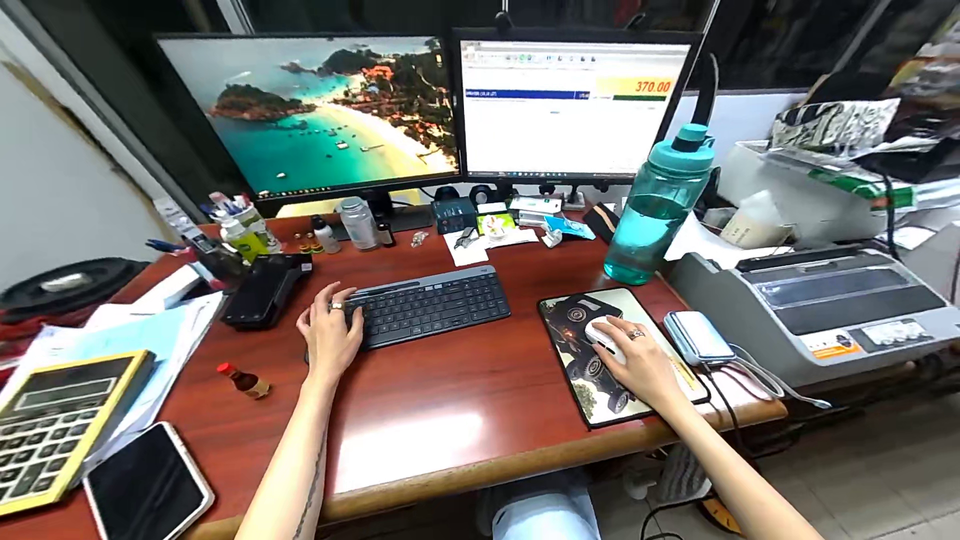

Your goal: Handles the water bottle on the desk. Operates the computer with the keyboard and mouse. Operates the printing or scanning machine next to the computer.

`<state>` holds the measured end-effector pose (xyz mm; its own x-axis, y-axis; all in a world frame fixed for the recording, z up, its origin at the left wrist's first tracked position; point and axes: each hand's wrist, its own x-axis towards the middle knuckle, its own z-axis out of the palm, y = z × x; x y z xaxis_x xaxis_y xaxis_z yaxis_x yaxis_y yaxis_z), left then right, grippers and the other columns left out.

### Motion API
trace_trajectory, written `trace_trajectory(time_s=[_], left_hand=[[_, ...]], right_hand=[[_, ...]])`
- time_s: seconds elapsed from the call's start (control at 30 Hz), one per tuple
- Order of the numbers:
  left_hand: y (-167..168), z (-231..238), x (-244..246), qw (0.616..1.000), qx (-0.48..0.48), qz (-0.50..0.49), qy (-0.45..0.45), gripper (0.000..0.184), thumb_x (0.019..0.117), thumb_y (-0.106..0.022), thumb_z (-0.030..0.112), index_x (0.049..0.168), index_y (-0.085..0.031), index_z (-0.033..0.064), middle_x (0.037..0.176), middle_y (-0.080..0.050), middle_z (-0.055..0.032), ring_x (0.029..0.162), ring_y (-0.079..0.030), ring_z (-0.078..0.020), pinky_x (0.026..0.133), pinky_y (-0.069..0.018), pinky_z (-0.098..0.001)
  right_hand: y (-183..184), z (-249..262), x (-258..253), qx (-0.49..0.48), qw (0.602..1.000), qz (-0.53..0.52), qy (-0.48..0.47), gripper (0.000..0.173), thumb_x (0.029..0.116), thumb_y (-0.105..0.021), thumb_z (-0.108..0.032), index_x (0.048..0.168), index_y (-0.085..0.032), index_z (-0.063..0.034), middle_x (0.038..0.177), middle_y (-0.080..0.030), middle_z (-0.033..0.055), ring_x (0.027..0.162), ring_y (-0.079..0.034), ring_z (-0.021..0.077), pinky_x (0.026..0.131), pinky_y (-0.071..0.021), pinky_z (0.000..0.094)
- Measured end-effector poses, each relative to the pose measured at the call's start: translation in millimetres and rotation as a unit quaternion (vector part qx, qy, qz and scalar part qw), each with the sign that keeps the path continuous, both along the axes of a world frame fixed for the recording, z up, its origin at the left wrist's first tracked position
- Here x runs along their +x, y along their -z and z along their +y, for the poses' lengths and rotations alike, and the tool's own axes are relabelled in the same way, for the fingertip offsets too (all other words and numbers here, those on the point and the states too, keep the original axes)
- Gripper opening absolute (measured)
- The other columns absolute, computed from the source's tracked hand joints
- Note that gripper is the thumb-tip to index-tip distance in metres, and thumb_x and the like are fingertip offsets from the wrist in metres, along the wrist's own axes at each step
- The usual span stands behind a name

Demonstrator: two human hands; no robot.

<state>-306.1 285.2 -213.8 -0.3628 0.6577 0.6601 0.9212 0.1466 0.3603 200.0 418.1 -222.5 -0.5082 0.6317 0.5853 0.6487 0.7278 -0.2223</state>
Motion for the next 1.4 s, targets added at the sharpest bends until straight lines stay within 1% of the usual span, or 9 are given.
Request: trace_trajectory(time_s=[0.2,0.33,0.47,0.63,0.7,0.93,1.07,1.3,1.4], left_hand=[[0.6,-6.7,-2.3,1.0,0.019,-0.002,-0.021,0.038,0.1006,-0.052,0.018,0.132,-0.064,0.0001,0.145,-0.054,-0.0273,0.131,-0.052,-0.0494,0.108,-0.0299,-0.0713],[3.2,-12.2,-2.1,0.999,0.021,-0.004,-0.029,0.036,0.1003,-0.052,0.017,0.13,-0.064,-0.0004,0.143,-0.055,-0.0276,0.13,-0.053,-0.0496,0.107,-0.031,-0.0709],[5.6,-12.0,-3.8,0.999,0.024,-0.01,-0.033,0.036,0.0992,-0.052,0.016,0.128,-0.066,-0.0006,0.143,-0.055,-0.028,0.13,-0.053,-0.0496,0.106,-0.0313,-0.0711],[6.0,-12.3,-2.8,1.0,0.019,-0.007,-0.02,0.024,0.0962,-0.054,0.011,0.105,-0.075,0.0029,0.139,-0.057,-0.0291,0.126,-0.055,-0.0497,0.104,-0.0311,-0.0712],[6.8,-12.6,-3.5,1.0,0.02,-0.004,-0.015,0.023,0.0946,-0.054,0.01,0.101,-0.075,0.0037,0.138,-0.058,-0.0283,0.125,-0.055,-0.0493,0.104,-0.0312,-0.0713],[3.5,-13.0,-1.2,1.0,0.027,-0.004,-0.015,0.023,0.0935,-0.054,0.009,0.099,-0.076,0.0037,0.136,-0.058,-0.0292,0.125,-0.055,-0.0492,0.103,-0.0311,-0.0705],[5.5,-11.7,-2.7,0.999,0.028,-0.003,-0.018,0.024,0.0946,-0.053,0.011,0.1,-0.075,0.0028,0.136,-0.058,-0.0285,0.125,-0.055,-0.0497,0.104,-0.0309,-0.0701],[4.8,-13.3,-4.2,1.0,0.022,-0.003,-0.012,0.024,0.0945,-0.055,0.011,0.101,-0.075,0.0012,0.137,-0.058,-0.0297,0.127,-0.054,-0.0501,0.106,-0.0304,-0.071],[5.7,-12.9,-4.7,1.0,0.021,-0.003,-0.015,0.024,0.0941,-0.054,0.011,0.101,-0.075,0.0014,0.137,-0.058,-0.029,0.127,-0.054,-0.0499,0.106,-0.0305,-0.0708]], right_hand=[[-2.3,4.1,3.5,0.0,1.0,0.026,-0.008,0.036,0.0991,-0.061,-0.036,0.121,-0.074,-0.0095,0.127,-0.07,0.017,0.115,-0.067,0.0402,0.092,-0.055,0.0567],[-3.9,7.0,2.1,0.0,1.0,-0.008,-0.004,0.036,0.0998,-0.061,-0.033,0.123,-0.072,-0.0076,0.131,-0.067,0.0195,0.118,-0.065,0.0432,0.092,-0.0544,0.0585],[-1.4,3.2,4.4,0.002,1.0,-0.016,0.005,0.036,0.1006,-0.06,-0.034,0.125,-0.072,-0.0101,0.133,-0.066,0.0187,0.12,-0.064,0.0423,0.093,-0.0542,0.0582],[-0.7,-3.8,6.0,0.024,0.999,-0.012,0.047,0.033,0.0975,-0.06,-0.03,0.119,-0.074,-0.0085,0.127,-0.069,0.0198,0.114,-0.065,0.0454,0.088,-0.0542,0.0601],[-1.5,-3.7,6.2,0.019,0.997,-0.006,0.074,0.033,0.0969,-0.061,-0.028,0.119,-0.074,-0.0072,0.127,-0.069,0.0204,0.114,-0.065,0.0465,0.087,-0.0539,0.0614],[-0.6,0.2,6.3,0.015,0.998,-0.01,0.065,0.034,0.0978,-0.061,-0.029,0.122,-0.072,-0.0076,0.128,-0.068,0.0206,0.116,-0.064,0.0447,0.089,-0.0544,0.0591],[-3.0,0.2,5.1,0.032,0.999,-0.014,0.034,0.034,0.0977,-0.062,-0.03,0.121,-0.073,-0.0085,0.127,-0.069,0.0186,0.112,-0.067,0.0413,0.088,-0.0561,0.0554],[-2.5,1.1,6.2,0.017,1.0,-0.02,0.011,0.035,0.0995,-0.062,-0.032,0.124,-0.073,-0.01,0.133,-0.067,0.0175,0.12,-0.065,0.0384,0.097,-0.0543,0.0537],[-1.9,1.0,5.8,0.018,1.0,-0.02,0.004,0.034,0.0985,-0.061,-0.031,0.123,-0.073,-0.0106,0.131,-0.067,0.0167,0.118,-0.065,0.0385,0.094,-0.0548,0.0534]])
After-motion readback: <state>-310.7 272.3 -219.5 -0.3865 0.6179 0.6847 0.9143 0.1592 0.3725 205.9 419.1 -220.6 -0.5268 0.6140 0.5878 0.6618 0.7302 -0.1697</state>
